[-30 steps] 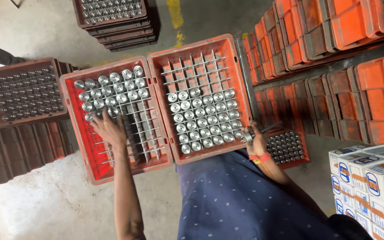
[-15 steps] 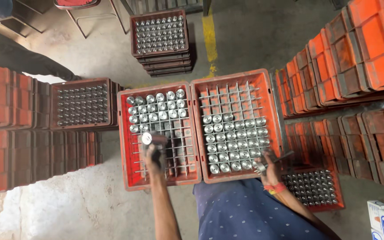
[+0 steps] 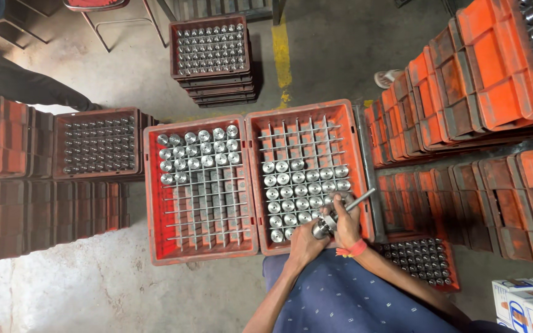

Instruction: The person picks up knurled metal knob parts one at a time and places them upright into the cells of a slotted divider tray, filling the grid row by row. The person holds a metal rod in one hand while transferring the parts from a pile into the tray compartments.

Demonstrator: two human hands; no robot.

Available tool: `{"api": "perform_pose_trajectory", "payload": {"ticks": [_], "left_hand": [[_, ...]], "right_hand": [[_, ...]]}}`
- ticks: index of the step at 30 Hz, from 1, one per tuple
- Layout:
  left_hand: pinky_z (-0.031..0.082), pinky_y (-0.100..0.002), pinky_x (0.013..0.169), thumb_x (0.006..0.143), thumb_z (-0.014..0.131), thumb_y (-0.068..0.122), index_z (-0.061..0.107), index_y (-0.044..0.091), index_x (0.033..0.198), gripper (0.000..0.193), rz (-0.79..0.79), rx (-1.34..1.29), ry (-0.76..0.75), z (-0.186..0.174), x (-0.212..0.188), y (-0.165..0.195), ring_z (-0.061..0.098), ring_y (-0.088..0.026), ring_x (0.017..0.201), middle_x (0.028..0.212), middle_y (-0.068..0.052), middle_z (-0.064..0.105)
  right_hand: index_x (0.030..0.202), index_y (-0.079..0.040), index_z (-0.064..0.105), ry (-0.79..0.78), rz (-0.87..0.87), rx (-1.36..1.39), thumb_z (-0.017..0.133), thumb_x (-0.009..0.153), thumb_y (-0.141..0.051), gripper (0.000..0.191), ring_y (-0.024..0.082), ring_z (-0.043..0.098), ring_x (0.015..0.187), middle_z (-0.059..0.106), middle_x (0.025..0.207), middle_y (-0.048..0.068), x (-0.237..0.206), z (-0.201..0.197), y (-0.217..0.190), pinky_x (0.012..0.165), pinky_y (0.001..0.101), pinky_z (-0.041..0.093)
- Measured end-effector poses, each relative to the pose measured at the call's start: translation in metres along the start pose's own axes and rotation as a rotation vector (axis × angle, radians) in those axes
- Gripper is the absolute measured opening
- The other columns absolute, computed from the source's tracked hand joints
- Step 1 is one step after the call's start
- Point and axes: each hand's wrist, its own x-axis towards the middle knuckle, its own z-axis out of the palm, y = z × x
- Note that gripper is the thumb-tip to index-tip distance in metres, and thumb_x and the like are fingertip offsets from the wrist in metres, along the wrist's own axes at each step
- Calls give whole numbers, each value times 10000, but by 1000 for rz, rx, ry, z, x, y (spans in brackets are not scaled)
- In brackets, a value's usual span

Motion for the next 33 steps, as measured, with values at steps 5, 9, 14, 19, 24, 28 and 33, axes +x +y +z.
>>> {"api": "perform_pose_trajectory", "payload": {"ticks": [5, 9, 14, 19, 24, 28, 33], "left_hand": [[562, -468, 833, 708, 826, 307, 740, 51, 1133, 503, 69, 61, -111, 9, 10, 1, 736, -382, 893, 920, -214, 753], [574, -463, 820, 725, 833, 322, 718, 11, 1124, 519, 3, -100, -281, 22, 15, 0, 728, -387, 904, 976, -220, 750], [572, -440, 831, 734, 840, 435, 692, 64, 1233, 639, -6, 22, -292, 14, 34, 4, 754, -352, 934, 1025, -203, 775], [542, -509, 863, 979, 699, 428, 544, 73, 1432, 595, 124, 199, 138, -26, 86, 7, 702, -451, 1017, 1178, -283, 700], [525, -506, 1022, 685, 557, -130, 531, 74, 1501, 841, 533, 535, 280, -37, 134, 1, 649, -497, 1149, 1397, -262, 529], [533, -472, 957, 748, 550, -180, 594, 113, 1368, 687, 505, 328, 301, -33, 131, -12, 653, -465, 1146, 1423, -239, 581], [508, -497, 953, 956, 677, 29, 611, 92, 1349, 404, 380, 234, 428, -51, 104, -22, 655, -466, 1087, 1305, -237, 626]], "right_hand": [[1066, -28, 602, -232, -163, -202, 574, 1079, -198, 173, 145, 624, 683, 602, 683, 54, -7, -25, -3, 699, 302, 545], [1029, -25, 584, -323, -56, -106, 594, 1069, -195, 175, 154, 619, 671, 631, 731, 66, 3, -48, 4, 649, 306, 548], [1085, -42, 616, 85, 6, 79, 600, 1035, -177, 145, 155, 622, 650, 620, 728, 47, 34, -73, -5, 567, 270, 505], [1089, -39, 627, 273, -77, 148, 588, 1029, -180, 158, 158, 645, 663, 631, 727, 48, 47, -100, -40, 596, 313, 565], [1061, -80, 610, 269, 2, 168, 567, 1010, -156, 101, 158, 650, 641, 641, 705, 51, 29, -100, -33, 531, 312, 509], [1071, -25, 620, 261, 6, 186, 599, 1023, -100, 91, 159, 645, 667, 649, 813, 39, 11, -96, -13, 641, 299, 559], [1102, -4, 636, 231, -27, 88, 629, 1066, -90, 93, 142, 623, 666, 603, 822, 38, 1, -95, -3, 614, 315, 560]]}}
